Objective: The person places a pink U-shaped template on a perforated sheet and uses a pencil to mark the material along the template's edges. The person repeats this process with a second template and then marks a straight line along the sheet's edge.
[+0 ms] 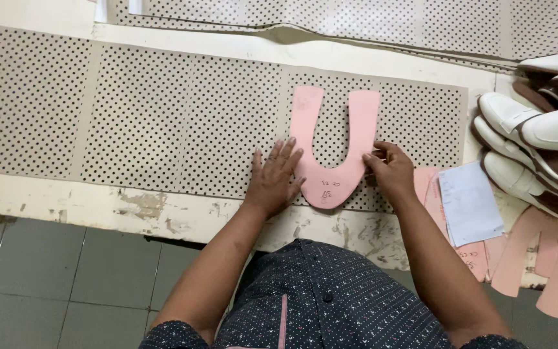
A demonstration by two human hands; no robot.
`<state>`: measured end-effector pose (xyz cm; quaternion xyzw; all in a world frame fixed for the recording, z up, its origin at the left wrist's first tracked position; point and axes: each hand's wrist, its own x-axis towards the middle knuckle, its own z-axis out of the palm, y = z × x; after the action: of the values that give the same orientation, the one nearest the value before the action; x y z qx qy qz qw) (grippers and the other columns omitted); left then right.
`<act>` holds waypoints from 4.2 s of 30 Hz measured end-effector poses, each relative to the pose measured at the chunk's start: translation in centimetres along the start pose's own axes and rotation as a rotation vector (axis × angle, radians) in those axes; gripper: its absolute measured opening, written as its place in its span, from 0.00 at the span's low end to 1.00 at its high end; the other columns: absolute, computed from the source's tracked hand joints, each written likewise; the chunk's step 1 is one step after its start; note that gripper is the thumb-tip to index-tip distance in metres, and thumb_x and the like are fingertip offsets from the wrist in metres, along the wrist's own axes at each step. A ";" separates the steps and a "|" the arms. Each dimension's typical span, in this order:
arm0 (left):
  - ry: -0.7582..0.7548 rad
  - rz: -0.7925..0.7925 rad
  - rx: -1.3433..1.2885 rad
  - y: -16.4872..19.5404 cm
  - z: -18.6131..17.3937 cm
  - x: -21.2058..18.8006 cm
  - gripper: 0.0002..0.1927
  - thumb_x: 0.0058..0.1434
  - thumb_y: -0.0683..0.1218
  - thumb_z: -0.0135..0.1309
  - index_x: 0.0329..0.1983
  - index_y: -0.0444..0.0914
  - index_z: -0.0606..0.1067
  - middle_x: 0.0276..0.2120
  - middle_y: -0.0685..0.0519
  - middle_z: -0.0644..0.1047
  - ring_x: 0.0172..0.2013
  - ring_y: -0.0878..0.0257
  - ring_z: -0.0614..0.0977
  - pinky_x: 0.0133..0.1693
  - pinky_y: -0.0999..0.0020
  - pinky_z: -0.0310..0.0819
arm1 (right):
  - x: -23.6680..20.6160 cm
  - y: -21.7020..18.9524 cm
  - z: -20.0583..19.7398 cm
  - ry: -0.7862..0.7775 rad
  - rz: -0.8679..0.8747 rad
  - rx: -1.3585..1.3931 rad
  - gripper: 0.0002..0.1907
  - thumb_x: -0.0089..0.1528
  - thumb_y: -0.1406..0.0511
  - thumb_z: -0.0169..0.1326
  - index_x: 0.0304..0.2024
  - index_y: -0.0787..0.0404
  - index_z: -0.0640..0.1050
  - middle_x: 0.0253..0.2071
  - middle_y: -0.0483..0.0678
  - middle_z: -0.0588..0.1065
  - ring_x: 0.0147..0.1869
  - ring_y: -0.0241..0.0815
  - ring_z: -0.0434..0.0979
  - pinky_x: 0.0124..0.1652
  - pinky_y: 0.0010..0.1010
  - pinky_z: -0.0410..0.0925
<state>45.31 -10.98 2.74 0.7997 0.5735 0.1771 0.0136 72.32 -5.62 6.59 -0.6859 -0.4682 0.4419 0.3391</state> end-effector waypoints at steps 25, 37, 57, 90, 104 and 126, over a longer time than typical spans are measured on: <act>-0.050 -0.186 -0.324 -1.7 2.9 2.4 0.34 0.57 0.53 0.61 0.66 0.44 0.66 0.70 0.52 0.67 0.73 0.51 0.61 0.71 0.46 0.40 | 3.8 2.8 -2.8 -0.184 -0.193 -0.844 0.34 0.61 0.46 0.58 0.69 0.39 0.68 0.52 0.49 0.67 0.48 0.46 0.76 0.46 0.41 0.72; -0.042 -0.205 -0.335 -2.4 3.0 2.2 0.33 0.59 0.53 0.60 0.67 0.44 0.68 0.71 0.53 0.67 0.73 0.52 0.62 0.72 0.47 0.41 | 3.9 2.7 -1.8 -0.157 -0.201 -0.849 0.33 0.62 0.47 0.57 0.70 0.38 0.68 0.51 0.49 0.67 0.48 0.46 0.76 0.47 0.42 0.71; -0.075 -0.198 -0.293 -3.1 3.7 3.2 0.33 0.60 0.55 0.58 0.68 0.42 0.70 0.71 0.51 0.66 0.73 0.53 0.60 0.72 0.47 0.39 | 5.1 2.1 -1.2 -0.183 -0.184 -0.970 0.37 0.61 0.43 0.56 0.72 0.39 0.66 0.51 0.49 0.67 0.43 0.44 0.76 0.42 0.38 0.73; -0.117 -0.180 -0.199 -3.1 3.1 3.5 0.32 0.63 0.61 0.54 0.68 0.45 0.70 0.72 0.53 0.64 0.73 0.55 0.59 0.71 0.48 0.40 | 5.3 1.6 -0.8 -0.200 -0.140 -1.016 0.39 0.61 0.41 0.54 0.73 0.37 0.64 0.53 0.49 0.66 0.43 0.43 0.76 0.41 0.37 0.73; -0.087 -0.172 -0.217 -3.4 3.1 3.2 0.32 0.62 0.61 0.56 0.67 0.44 0.71 0.72 0.53 0.65 0.73 0.55 0.60 0.71 0.48 0.40 | 5.2 1.8 -0.8 -0.185 -0.179 -1.015 0.39 0.60 0.40 0.55 0.72 0.38 0.65 0.52 0.49 0.66 0.43 0.44 0.77 0.41 0.39 0.74; -0.076 -0.161 -0.209 -3.6 3.1 2.9 0.32 0.62 0.62 0.56 0.67 0.44 0.71 0.72 0.54 0.65 0.72 0.55 0.61 0.71 0.47 0.42 | 4.7 1.6 -0.6 -0.182 -0.182 -1.004 0.38 0.61 0.42 0.55 0.72 0.38 0.65 0.53 0.49 0.66 0.43 0.43 0.77 0.40 0.38 0.74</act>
<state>43.79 -6.56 -0.20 0.7516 0.6131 0.2037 0.1328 74.22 -1.76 4.05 -0.6796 -0.7078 0.1892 -0.0370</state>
